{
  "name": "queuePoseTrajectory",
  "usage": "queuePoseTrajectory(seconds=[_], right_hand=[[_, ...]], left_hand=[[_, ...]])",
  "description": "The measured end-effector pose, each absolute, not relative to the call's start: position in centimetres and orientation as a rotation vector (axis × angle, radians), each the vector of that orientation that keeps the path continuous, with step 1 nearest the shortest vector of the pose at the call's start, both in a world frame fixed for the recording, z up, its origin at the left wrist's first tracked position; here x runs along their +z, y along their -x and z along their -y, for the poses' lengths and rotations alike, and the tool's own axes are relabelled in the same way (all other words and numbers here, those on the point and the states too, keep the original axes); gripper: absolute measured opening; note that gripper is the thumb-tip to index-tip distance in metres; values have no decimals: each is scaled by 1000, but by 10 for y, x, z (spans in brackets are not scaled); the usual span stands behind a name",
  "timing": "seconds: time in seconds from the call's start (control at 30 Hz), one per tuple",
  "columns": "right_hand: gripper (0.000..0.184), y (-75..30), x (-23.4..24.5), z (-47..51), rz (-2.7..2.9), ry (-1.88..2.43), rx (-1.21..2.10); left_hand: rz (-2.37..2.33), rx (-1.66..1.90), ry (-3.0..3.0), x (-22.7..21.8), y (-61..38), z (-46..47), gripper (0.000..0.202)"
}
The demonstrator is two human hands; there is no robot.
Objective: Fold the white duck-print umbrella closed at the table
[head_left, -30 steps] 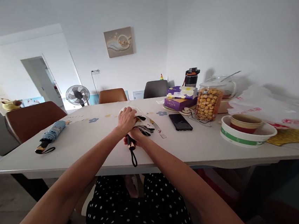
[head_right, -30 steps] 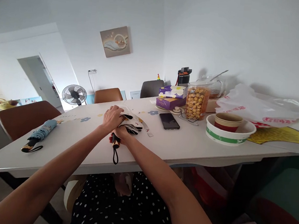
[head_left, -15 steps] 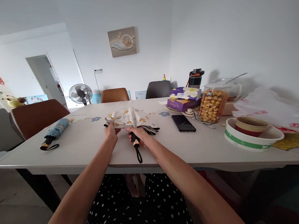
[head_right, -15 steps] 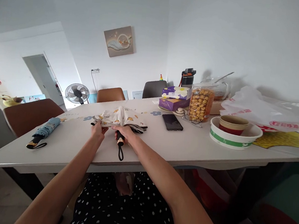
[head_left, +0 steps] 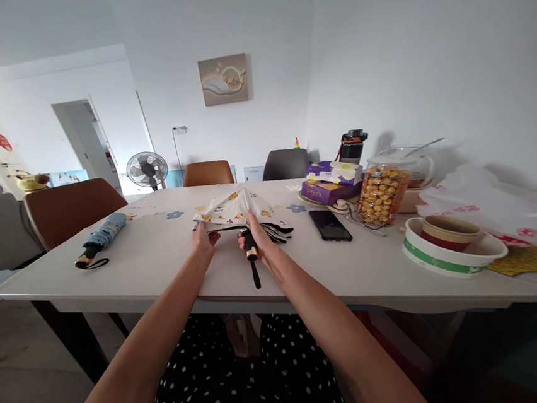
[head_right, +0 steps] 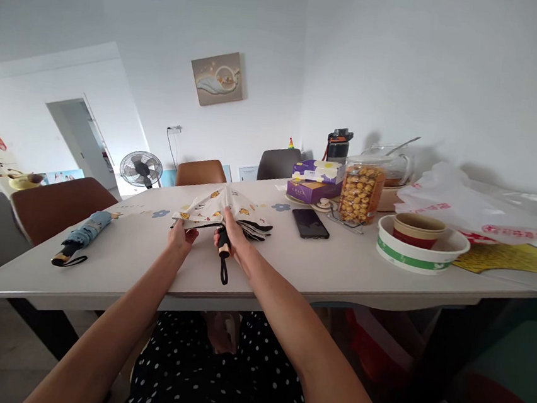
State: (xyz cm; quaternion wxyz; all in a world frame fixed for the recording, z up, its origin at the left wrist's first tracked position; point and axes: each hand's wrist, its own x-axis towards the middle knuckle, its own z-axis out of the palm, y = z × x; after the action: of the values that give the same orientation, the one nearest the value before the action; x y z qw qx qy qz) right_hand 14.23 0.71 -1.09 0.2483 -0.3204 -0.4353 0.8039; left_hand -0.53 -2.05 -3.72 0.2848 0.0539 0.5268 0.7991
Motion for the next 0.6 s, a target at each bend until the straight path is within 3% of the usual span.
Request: queuePoseTrajectory(seconds=[0.13, 0.33, 0.5, 0.6], right_hand=[[51, -140, -15, -11, 1156, 795, 2153], [44, -134, -25, -19, 1248, 790, 2079], [30, -137, -19, -17, 1150, 741, 2082], [23, -138, -19, -18, 1116, 718, 2105]], left_hand=[[-1329, 2168, -103, -40, 9, 17, 9], [-1494, 2130, -251, -42, 12, 17, 25], [-1535, 2193, -203, -41, 12, 18, 3], [-1531, 2240, -105, -41, 15, 17, 13]])
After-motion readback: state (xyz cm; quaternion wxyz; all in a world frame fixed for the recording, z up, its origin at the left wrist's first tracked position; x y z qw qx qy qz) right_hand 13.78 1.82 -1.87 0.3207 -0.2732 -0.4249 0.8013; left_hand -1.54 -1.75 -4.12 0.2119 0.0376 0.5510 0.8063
